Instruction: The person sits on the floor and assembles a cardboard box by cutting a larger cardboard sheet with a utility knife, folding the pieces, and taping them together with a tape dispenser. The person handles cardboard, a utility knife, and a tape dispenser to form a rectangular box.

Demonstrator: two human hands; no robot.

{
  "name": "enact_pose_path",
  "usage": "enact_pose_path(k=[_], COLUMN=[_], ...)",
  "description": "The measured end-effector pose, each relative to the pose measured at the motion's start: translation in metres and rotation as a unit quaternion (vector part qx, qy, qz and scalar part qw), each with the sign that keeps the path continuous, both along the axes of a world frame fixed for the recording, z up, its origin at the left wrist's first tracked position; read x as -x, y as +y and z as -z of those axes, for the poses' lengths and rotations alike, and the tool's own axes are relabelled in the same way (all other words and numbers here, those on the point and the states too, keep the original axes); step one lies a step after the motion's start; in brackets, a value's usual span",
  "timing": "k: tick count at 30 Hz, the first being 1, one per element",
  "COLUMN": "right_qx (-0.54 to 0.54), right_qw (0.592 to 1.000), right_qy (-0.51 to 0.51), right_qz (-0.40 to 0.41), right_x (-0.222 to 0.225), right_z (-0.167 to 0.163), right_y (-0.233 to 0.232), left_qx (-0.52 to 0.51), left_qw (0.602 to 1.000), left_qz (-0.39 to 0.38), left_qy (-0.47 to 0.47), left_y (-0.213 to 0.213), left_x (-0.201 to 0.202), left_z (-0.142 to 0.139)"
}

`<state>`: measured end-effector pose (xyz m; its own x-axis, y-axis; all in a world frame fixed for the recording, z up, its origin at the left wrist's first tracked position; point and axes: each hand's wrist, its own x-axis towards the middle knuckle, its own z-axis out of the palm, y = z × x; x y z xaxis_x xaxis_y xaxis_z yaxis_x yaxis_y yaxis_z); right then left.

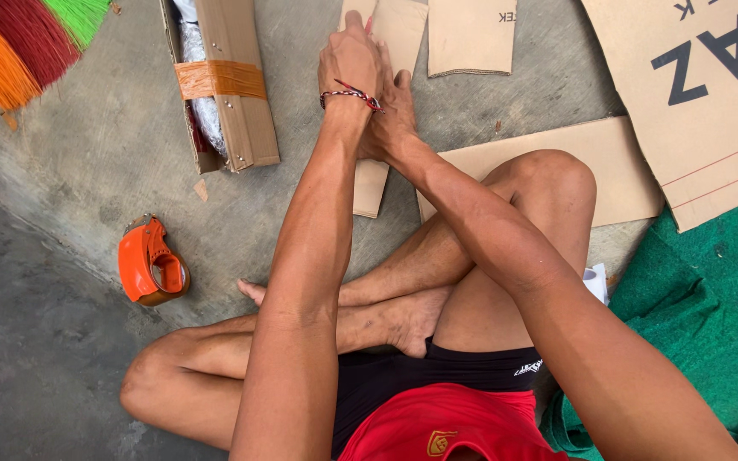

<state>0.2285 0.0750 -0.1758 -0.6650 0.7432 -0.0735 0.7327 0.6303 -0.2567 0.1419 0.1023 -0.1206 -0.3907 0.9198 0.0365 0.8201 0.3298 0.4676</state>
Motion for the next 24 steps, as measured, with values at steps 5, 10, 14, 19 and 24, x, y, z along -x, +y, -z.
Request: enact_pose_path(k=[5, 10, 14, 19, 24], right_qx=[0.015, 0.195, 0.085, -0.022, 0.059], right_qw=[0.999, 0.969, 0.992, 0.999, 0.99], right_qy=[0.052, -0.15, -0.087, -0.033, -0.129], right_qz=[0.009, -0.007, -0.01, -0.021, -0.004], right_x=[0.001, 0.0, 0.002, 0.002, 0.011], right_z=[-0.012, -0.034, -0.027, -0.004, -0.012], right_y=[-0.002, -0.004, -0.003, 0.0, -0.004], left_qx=[0.016, 0.017, 0.02, -0.041, -0.072], left_qw=[1.0, 1.0, 1.0, 0.976, 0.974], left_qz=[0.007, -0.001, -0.02, -0.1, -0.165], left_qy=[-0.018, -0.005, -0.007, -0.188, -0.136], left_y=[0.002, 0.009, 0.011, -0.059, -0.197], left_x=[-0.002, -0.007, -0.001, 0.007, -0.011], left_z=[0.002, 0.012, 0.002, -0.029, -0.027])
